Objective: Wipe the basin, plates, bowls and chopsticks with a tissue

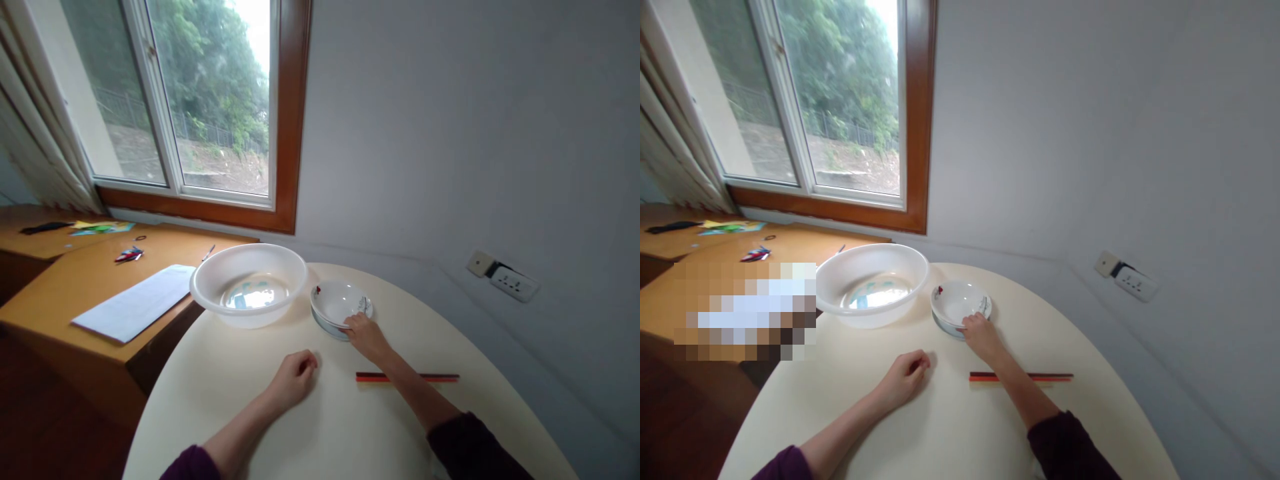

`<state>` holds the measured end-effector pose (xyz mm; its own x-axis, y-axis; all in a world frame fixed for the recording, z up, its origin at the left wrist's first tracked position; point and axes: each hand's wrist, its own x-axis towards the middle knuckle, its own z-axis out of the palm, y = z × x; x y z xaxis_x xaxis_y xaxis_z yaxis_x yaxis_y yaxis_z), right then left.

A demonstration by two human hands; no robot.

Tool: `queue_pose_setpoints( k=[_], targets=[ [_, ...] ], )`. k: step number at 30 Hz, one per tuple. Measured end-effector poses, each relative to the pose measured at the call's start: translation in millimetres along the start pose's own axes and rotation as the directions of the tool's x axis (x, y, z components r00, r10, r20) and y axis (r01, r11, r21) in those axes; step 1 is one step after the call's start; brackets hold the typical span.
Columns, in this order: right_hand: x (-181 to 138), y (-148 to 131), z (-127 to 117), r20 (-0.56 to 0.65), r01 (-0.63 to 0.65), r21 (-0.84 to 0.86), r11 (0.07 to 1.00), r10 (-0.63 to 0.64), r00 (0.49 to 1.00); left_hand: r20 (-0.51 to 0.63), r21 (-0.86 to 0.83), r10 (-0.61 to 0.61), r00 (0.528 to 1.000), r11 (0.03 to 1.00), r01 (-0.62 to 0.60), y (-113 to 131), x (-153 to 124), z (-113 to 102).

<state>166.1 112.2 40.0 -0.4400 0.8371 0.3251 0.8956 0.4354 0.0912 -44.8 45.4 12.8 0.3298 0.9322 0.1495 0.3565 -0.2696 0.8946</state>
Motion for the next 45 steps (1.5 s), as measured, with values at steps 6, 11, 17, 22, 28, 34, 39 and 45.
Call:
queue_pose_setpoints(
  k=[6,11,17,22,28,34,39,45],
  targets=[
    [-4.5,24.3,-8.4,-0.123,0.044,-0.136,0.990,-0.061,0.990,0.012,0.010,-0.009,1.000,1.000,0.008,0.0,-0.8,-1.7],
    [-20.1,62.3,-30.6,-0.195,-0.080,-0.157,0.984,0.048,0.980,0.009,0.034,-0.006,1.000,0.999,0.006,-0.9,-0.3,-1.6],
    [-63.2,96.9,-35.6,-0.072,-0.263,-0.188,0.946,0.254,0.964,0.014,0.042,0.008,1.000,0.999,-0.009,-1.5,-0.1,-1.0],
    [-100.2,114.0,-15.9,-0.028,-0.301,-0.196,0.933,0.302,0.953,-0.002,0.050,0.015,1.000,0.999,-0.015,-1.5,-0.3,-1.8],
    [-123.2,126.5,6.2,-0.085,-0.261,-0.168,0.951,0.250,0.965,-0.004,0.051,0.029,1.000,0.998,-0.029,-5.7,0.0,-0.9],
    [-121.5,120.7,8.8,-0.092,-0.241,-0.150,0.959,0.230,0.969,0.004,0.067,0.013,1.000,0.998,-0.014,-6.2,0.3,-1.4],
    [-116.6,114.6,8.9,-0.076,-0.254,-0.130,0.959,0.245,0.966,0.020,0.062,0.001,1.000,0.998,-0.002,-2.4,0.1,-2.3],
    [-111.3,99.3,-4.9,0.020,-0.305,-0.099,0.947,0.308,0.951,0.013,0.050,0.003,1.000,0.999,-0.004,2.0,-0.8,-3.4]
  ],
)
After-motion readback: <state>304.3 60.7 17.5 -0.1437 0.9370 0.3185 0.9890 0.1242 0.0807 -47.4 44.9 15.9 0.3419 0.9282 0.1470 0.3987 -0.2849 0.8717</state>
